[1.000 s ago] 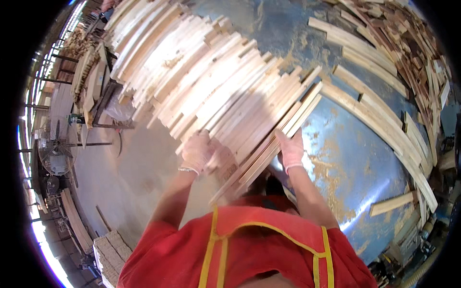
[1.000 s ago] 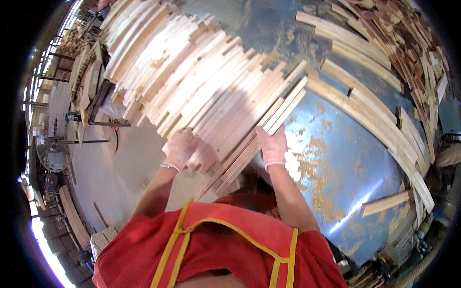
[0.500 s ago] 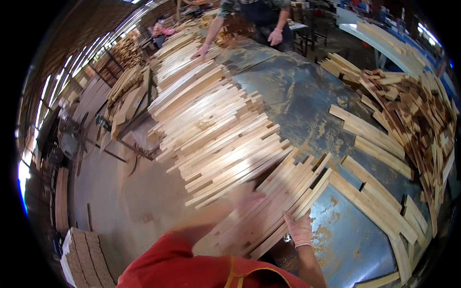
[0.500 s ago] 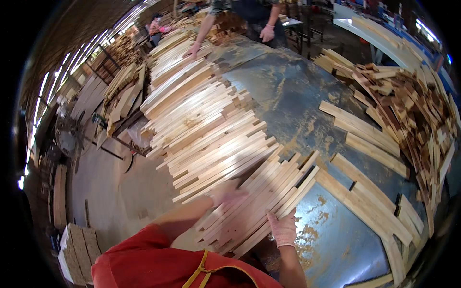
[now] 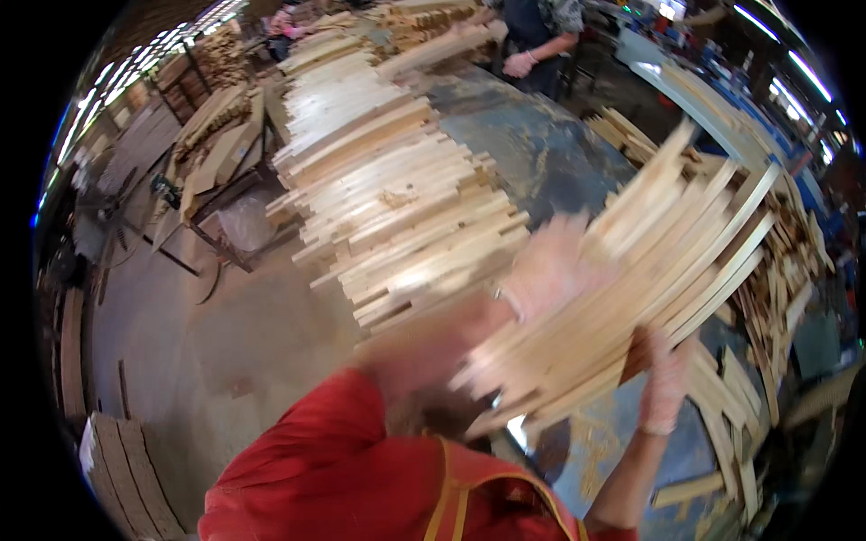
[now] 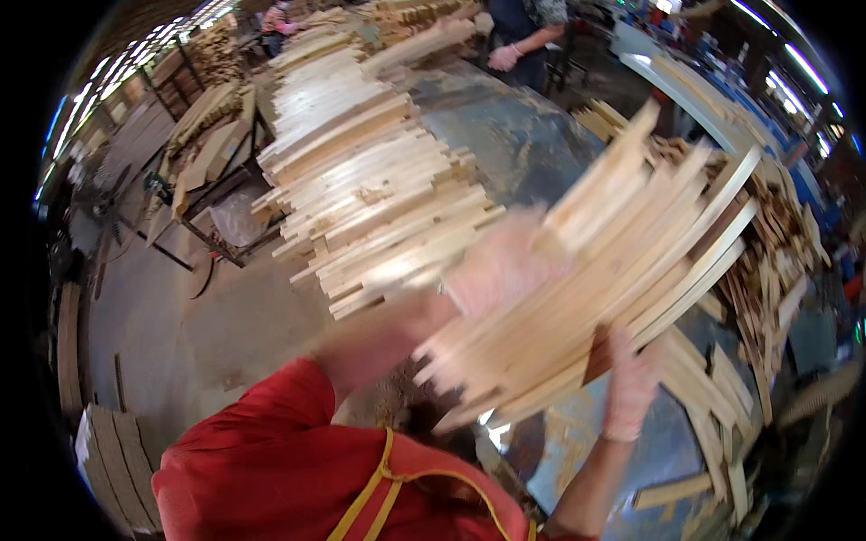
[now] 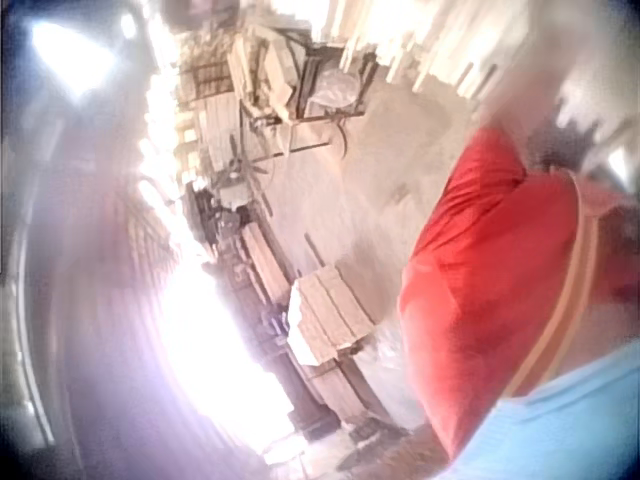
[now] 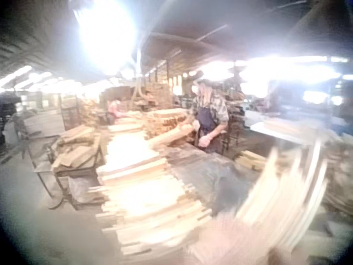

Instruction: The person sorts through a large pile of wooden planks on a metal table, picking up pieces and arranging them into a neat stack. The task involves repetitive handling of the wood pieces to organize them.

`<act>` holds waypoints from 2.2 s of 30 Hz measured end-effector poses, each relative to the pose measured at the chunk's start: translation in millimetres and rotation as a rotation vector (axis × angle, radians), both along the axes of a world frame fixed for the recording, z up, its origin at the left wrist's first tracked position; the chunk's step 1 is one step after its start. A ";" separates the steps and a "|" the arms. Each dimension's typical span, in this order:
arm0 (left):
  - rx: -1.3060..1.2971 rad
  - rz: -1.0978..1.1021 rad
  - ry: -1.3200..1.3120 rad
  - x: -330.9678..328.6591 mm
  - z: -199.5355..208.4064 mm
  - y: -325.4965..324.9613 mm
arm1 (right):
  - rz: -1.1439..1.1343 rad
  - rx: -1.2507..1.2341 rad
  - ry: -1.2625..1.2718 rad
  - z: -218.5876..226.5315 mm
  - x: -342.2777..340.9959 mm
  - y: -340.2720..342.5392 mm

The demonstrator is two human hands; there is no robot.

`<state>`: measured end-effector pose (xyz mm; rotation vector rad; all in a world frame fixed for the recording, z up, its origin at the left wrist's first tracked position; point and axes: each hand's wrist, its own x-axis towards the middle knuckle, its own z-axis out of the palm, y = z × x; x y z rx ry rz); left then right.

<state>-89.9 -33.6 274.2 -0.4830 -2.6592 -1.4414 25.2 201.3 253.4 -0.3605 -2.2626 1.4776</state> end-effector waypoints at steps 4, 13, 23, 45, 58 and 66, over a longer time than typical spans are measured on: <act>0.281 0.000 0.206 14.4 76.9 -2.1 | -0.037 0.188 0.315 103.2 23.0 -15.2; 0.520 -0.411 -0.240 38.7 -102.7 -45.3 | 0.112 0.071 0.222 -101.5 56.6 0.1; -0.888 -0.509 0.258 51.4 -250.0 -118.2 | 0.341 0.686 -0.857 -196.4 113.0 -64.3; -0.423 0.006 -0.650 15.3 -216.3 -17.2 | 0.183 -0.445 -0.828 -245.4 10.4 -7.1; -0.694 0.095 -0.289 -90.3 -97.5 -171.8 | 0.440 -0.811 -0.681 -151.2 -103.3 -177.6; -0.879 0.072 0.040 -118.9 -162.0 -300.6 | 0.743 -0.831 -0.964 -194.5 -152.1 -247.0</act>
